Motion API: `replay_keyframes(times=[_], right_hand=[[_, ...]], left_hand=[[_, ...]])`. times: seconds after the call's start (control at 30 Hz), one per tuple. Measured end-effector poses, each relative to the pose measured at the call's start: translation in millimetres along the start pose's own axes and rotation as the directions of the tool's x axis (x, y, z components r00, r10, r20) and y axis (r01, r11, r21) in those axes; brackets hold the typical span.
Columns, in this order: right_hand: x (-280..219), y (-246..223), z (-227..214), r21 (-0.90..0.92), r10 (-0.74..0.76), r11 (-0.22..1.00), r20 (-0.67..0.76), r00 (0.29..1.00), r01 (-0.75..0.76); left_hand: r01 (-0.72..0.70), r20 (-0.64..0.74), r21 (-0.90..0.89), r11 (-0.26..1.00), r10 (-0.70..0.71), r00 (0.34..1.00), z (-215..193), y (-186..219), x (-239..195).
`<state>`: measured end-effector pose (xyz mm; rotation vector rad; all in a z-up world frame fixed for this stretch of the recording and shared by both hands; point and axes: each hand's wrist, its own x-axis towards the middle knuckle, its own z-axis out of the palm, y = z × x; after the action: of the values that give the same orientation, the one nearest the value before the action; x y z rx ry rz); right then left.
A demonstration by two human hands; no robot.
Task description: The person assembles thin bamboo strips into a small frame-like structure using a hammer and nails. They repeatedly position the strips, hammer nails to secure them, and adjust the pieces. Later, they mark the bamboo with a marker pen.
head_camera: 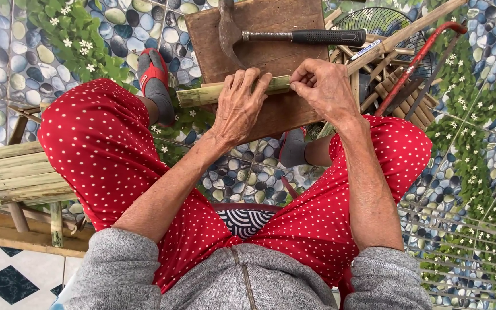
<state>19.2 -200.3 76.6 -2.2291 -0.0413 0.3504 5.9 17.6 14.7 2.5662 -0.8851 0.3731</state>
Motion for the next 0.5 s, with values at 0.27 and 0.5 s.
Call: replay_keyframes(times=[0.27,0.5], right_hand=[[1,-6,-2,-0.121,-0.052,0.991,0.036,0.998,0.056],[8,-4,-6,-0.098,0.015,0.995,-0.036,0.999,-0.019]], left_hand=[[0.014,-0.047,-0.034,0.999,-0.016,0.999,1,0,1],[0.019,0.009,-0.029,0.999,-0.019,1.000,-1,0,1]])
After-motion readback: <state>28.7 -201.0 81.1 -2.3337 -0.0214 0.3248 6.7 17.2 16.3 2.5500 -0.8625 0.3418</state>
